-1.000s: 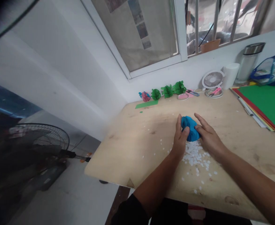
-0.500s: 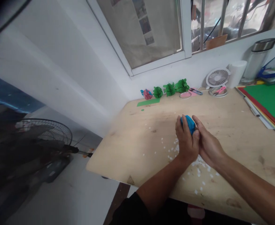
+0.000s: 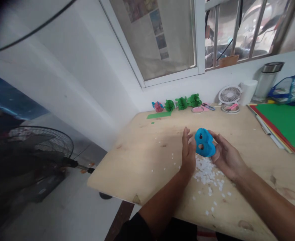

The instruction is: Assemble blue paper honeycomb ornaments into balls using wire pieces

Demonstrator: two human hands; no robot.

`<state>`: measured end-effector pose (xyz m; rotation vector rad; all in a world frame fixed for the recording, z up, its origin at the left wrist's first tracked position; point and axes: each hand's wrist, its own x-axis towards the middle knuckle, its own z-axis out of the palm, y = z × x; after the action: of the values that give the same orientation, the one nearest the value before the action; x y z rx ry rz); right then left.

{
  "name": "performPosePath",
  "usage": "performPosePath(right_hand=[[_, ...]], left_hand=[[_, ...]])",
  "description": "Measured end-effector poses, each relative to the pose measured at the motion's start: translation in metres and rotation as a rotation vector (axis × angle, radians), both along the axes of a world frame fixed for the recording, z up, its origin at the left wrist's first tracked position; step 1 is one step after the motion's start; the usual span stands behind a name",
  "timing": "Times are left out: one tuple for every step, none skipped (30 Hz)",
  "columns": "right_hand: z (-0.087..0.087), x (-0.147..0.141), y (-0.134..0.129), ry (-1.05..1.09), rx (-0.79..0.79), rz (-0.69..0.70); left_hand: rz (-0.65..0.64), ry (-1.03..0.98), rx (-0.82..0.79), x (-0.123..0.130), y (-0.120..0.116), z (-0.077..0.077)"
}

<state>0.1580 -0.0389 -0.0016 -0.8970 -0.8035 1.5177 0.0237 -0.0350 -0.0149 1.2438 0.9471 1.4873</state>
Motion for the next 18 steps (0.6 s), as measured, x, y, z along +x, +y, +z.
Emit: performPosePath(right_hand=[[0.001, 0.001, 0.001, 0.049, -0.035, -0.007], [0.001, 0.001, 0.001, 0.093, -0.071, -0.011], [0.002, 0.001, 0.002, 0.129, -0.105, -0.013], [0.002, 0.0, 0.001, 0.155, -0.134, -0.019], [0.002, -0.001, 0.001, 0.172, -0.157, -0.023], [0.003, -0.001, 0.001, 0.18, -0.173, -0.027], [0.003, -0.002, 0.001, 0.181, -0.183, -0.034], [0.003, -0.002, 0.0, 0.179, -0.187, -0.044], [0.003, -0.002, 0.0, 0.175, -0.186, -0.056], [0.003, -0.002, 0.0, 0.167, -0.184, -0.07], [0.002, -0.002, 0.0, 0.157, -0.18, -0.082], [0.002, -0.002, 0.0, 0.146, -0.175, -0.095], [0.002, -0.002, 0.0, 0.136, -0.168, -0.105], [0.002, -0.002, 0.0, 0.128, -0.162, -0.111], [0.002, -0.002, 0.0, 0.121, -0.157, -0.117], [0.002, -0.002, 0.0, 0.116, -0.155, -0.124], [0.002, -0.002, 0.0, 0.115, -0.157, -0.133], [0.003, -0.002, 0.001, 0.116, -0.165, -0.143]], left_hand=[[0.001, -0.042, -0.034, -0.002, 0.002, 0.001], [-0.005, -0.081, -0.063, -0.002, 0.005, 0.001], [-0.02, -0.119, -0.1, -0.002, 0.008, 0.001], [-0.039, -0.155, -0.136, -0.001, 0.01, 0.0], [-0.056, -0.188, -0.169, -0.001, 0.012, -0.001], [-0.071, -0.216, -0.196, 0.001, 0.014, -0.002], [-0.085, -0.235, -0.211, 0.002, 0.015, -0.004], [-0.102, -0.239, -0.214, 0.003, 0.015, -0.005], [-0.125, -0.226, -0.207, 0.003, 0.015, -0.005], [-0.146, -0.195, -0.19, 0.004, 0.014, -0.005], [-0.157, -0.149, -0.166, 0.004, 0.013, -0.005], [-0.153, -0.097, -0.14, 0.004, 0.012, -0.005], [-0.141, -0.05, -0.117, 0.004, 0.011, -0.004], [-0.126, -0.015, -0.104, 0.004, 0.009, -0.004], [-0.117, 0.004, -0.1, 0.004, 0.008, -0.004], [-0.118, 0.011, -0.104, 0.005, 0.007, -0.004], [-0.123, 0.01, -0.109, 0.005, 0.006, -0.004], [-0.125, 0.01, -0.106, 0.006, 0.005, -0.004]])
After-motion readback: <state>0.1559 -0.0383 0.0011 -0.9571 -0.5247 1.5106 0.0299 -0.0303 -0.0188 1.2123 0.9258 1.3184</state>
